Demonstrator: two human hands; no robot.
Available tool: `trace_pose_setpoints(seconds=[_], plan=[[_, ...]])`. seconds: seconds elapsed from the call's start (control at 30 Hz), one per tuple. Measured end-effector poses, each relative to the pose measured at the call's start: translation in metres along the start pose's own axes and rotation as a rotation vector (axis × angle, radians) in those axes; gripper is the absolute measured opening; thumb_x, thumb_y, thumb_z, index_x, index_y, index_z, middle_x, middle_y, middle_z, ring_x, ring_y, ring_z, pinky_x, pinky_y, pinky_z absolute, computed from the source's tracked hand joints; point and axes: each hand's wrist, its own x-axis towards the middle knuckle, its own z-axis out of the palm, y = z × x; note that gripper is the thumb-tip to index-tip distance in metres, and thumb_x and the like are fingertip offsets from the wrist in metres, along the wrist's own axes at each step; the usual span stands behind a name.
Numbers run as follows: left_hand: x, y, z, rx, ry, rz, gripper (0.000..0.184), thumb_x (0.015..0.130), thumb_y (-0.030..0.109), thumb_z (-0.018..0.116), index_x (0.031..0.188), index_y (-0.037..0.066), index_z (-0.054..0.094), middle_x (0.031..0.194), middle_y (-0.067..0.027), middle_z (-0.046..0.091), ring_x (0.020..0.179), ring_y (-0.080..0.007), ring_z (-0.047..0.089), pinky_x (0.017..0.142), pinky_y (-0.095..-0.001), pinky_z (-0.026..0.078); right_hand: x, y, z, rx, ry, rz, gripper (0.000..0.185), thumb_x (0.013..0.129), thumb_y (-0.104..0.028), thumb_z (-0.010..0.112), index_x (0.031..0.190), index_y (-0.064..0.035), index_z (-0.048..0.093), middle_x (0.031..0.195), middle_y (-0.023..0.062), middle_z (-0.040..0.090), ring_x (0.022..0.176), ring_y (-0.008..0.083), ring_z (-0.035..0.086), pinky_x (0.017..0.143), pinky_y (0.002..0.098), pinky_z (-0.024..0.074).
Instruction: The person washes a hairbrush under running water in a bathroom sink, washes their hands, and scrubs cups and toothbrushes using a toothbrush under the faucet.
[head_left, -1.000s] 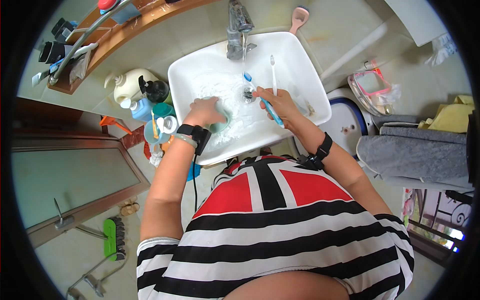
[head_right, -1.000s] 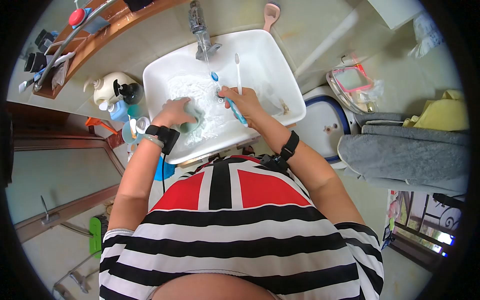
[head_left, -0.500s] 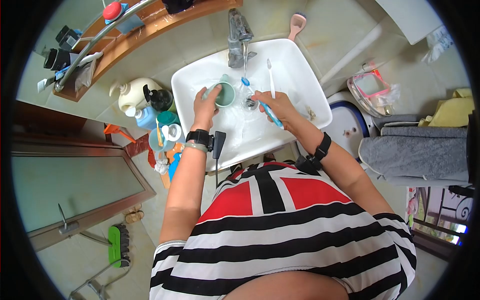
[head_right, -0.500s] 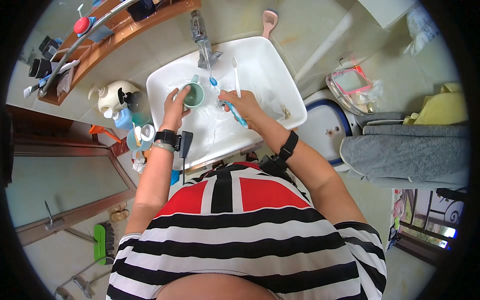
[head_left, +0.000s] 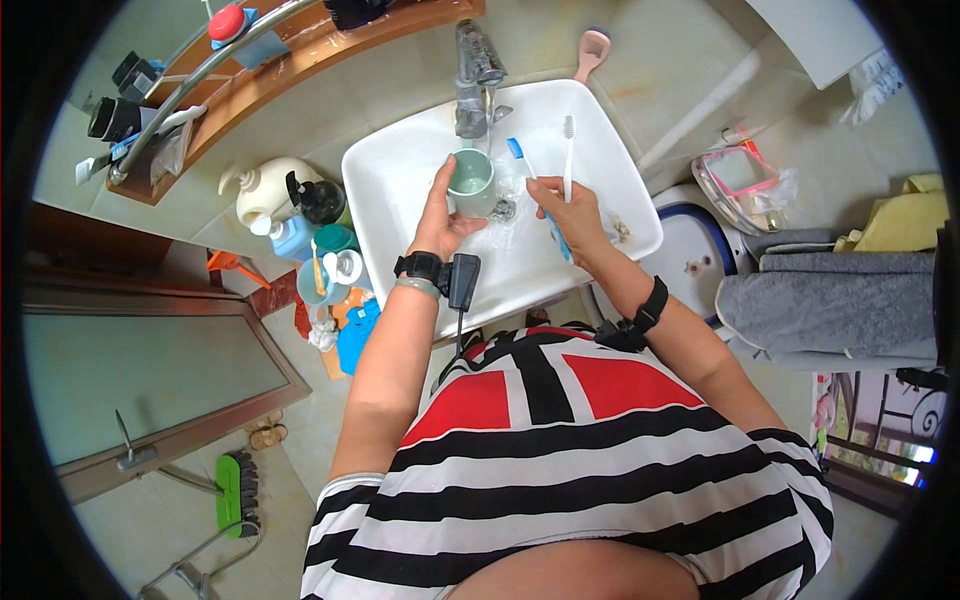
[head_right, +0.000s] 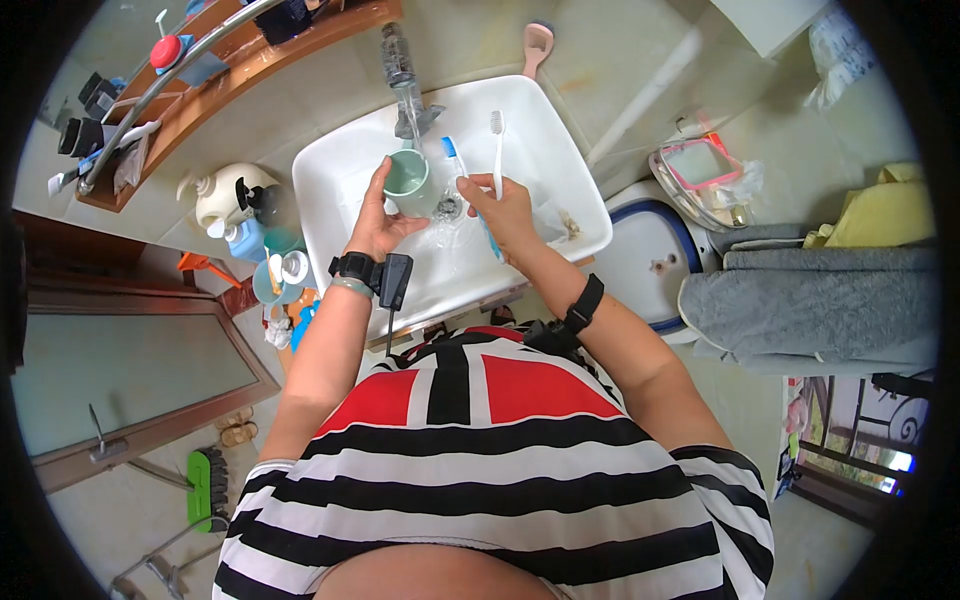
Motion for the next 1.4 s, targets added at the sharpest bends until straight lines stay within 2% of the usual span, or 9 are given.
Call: trace_pose_setpoints(seconds=[0.1, 0.17, 0.27, 0.37, 0.6, 0.77, 0.97, 1.17, 1.4], plan=[[0.009, -0.005, 0.002, -0.091, -0.069, -0.015, 0.101, 0.066, 0.059, 0.073, 0.141, 0.014, 0.024, 0.134, -0.0226, 0.027, 0.117, -0.0398, 0.040, 0.096, -0.0570, 0.037, 0.000, -0.002, -0.003, -0.025, 0.070, -0.066, 0.039, 0.079, -0.031, 0.073, 0.098, 0.0020, 0.064, 0.063, -0.0011, 0.055, 0.061, 0.0066, 0.052, 0.058, 0.0209, 0.0388], [0.013, -0.005, 0.004, -0.344, -0.031, -0.201, 0.101, 0.066, 0.059, 0.073, 0.141, 0.014, 0.023, 0.132, -0.0223, 0.028, 0.118, -0.0395, 0.039, 0.093, -0.0539, 0.041, 0.002, -0.003, -0.006, -0.023, 0.076, -0.152, 0.039, 0.080, -0.033, 0.072, 0.101, -0.0005, 0.064, 0.064, -0.0036, 0.051, 0.059, 0.0034, 0.045, 0.050, 0.0197, 0.0312], [0.012, -0.002, 0.011, -0.371, -0.009, -0.287, 0.096, 0.070, 0.062, 0.068, 0.140, 0.013, 0.025, 0.132, -0.0206, 0.032, 0.119, -0.0374, 0.041, 0.091, -0.0528, 0.040, 0.007, -0.012, -0.007, -0.022, 0.075, -0.181, 0.040, 0.081, -0.034, 0.071, 0.102, -0.0003, 0.064, 0.062, -0.0048, 0.048, 0.058, 0.0032, 0.044, 0.050, 0.0197, 0.0309], [0.013, -0.004, 0.020, -0.318, 0.043, -0.247, 0.094, 0.070, 0.062, 0.067, 0.138, 0.013, 0.026, 0.132, -0.0197, 0.033, 0.119, -0.0369, 0.040, 0.091, -0.0525, 0.041, 0.011, -0.022, -0.007, 0.022, 0.114, -0.171, 0.038, 0.081, -0.031, 0.071, 0.100, 0.0018, 0.064, 0.063, -0.0034, 0.050, 0.058, 0.0054, 0.045, 0.056, 0.0204, 0.0365], [0.014, -0.005, 0.021, -0.335, 0.025, -0.245, 0.088, 0.074, 0.065, 0.061, 0.136, 0.013, 0.028, 0.131, -0.0171, 0.036, 0.120, -0.0369, 0.039, 0.092, -0.0535, 0.039, 0.009, -0.013, -0.010, -0.010, 0.051, -0.134, 0.036, 0.083, -0.031, 0.069, 0.097, 0.0015, 0.064, 0.064, -0.0027, 0.051, 0.058, 0.0054, 0.045, 0.054, 0.0206, 0.0360], [0.011, -0.008, 0.024, -0.577, 0.056, -0.320, 0.084, 0.077, 0.064, 0.055, 0.135, 0.010, 0.028, 0.132, -0.0174, 0.034, 0.121, -0.0366, 0.037, 0.094, -0.0563, 0.038, -0.001, 0.013, -0.002, -0.074, -0.074, -0.138, 0.031, 0.085, -0.030, 0.066, 0.091, 0.0001, 0.065, 0.064, -0.0012, 0.054, 0.057, 0.0050, 0.045, 0.052, 0.0211, 0.0357], [0.005, -0.018, 0.029, -0.577, -0.004, -0.208, 0.082, 0.079, 0.060, 0.054, 0.136, 0.009, 0.025, 0.133, -0.0175, 0.032, 0.121, -0.0366, 0.038, 0.095, -0.0567, 0.038, 0.016, 0.007, 0.006, -0.105, 0.029, -0.226, 0.032, 0.081, -0.027, 0.070, 0.095, 0.0012, 0.065, 0.065, 0.0001, 0.056, 0.058, 0.0065, 0.050, 0.052, 0.0215, 0.0391], [0.005, -0.031, 0.028, -0.522, -0.136, -0.131, 0.085, 0.076, 0.055, 0.061, 0.136, 0.010, 0.021, 0.135, -0.0188, 0.030, 0.124, -0.0393, 0.035, 0.098, -0.0568, 0.035, 0.035, 0.009, 0.030, -0.061, 0.003, -0.207, 0.037, 0.077, -0.023, 0.074, 0.102, 0.0015, 0.065, 0.062, -0.0032, 0.051, 0.055, 0.0052, 0.048, 0.050, 0.0214, 0.0369], [-0.001, -0.029, 0.025, -0.572, -0.051, -0.182, 0.086, 0.073, 0.055, 0.065, 0.137, 0.019, 0.021, 0.133, -0.0199, 0.029, 0.118, -0.0394, 0.038, 0.092, -0.0544, 0.039, 0.064, 0.036, 0.017, -0.040, 0.042, -0.207, 0.037, 0.076, -0.021, 0.074, 0.104, 0.0011, 0.064, 0.062, -0.0035, 0.050, 0.057, 0.0053, 0.049, 0.051, 0.0215, 0.0382]])
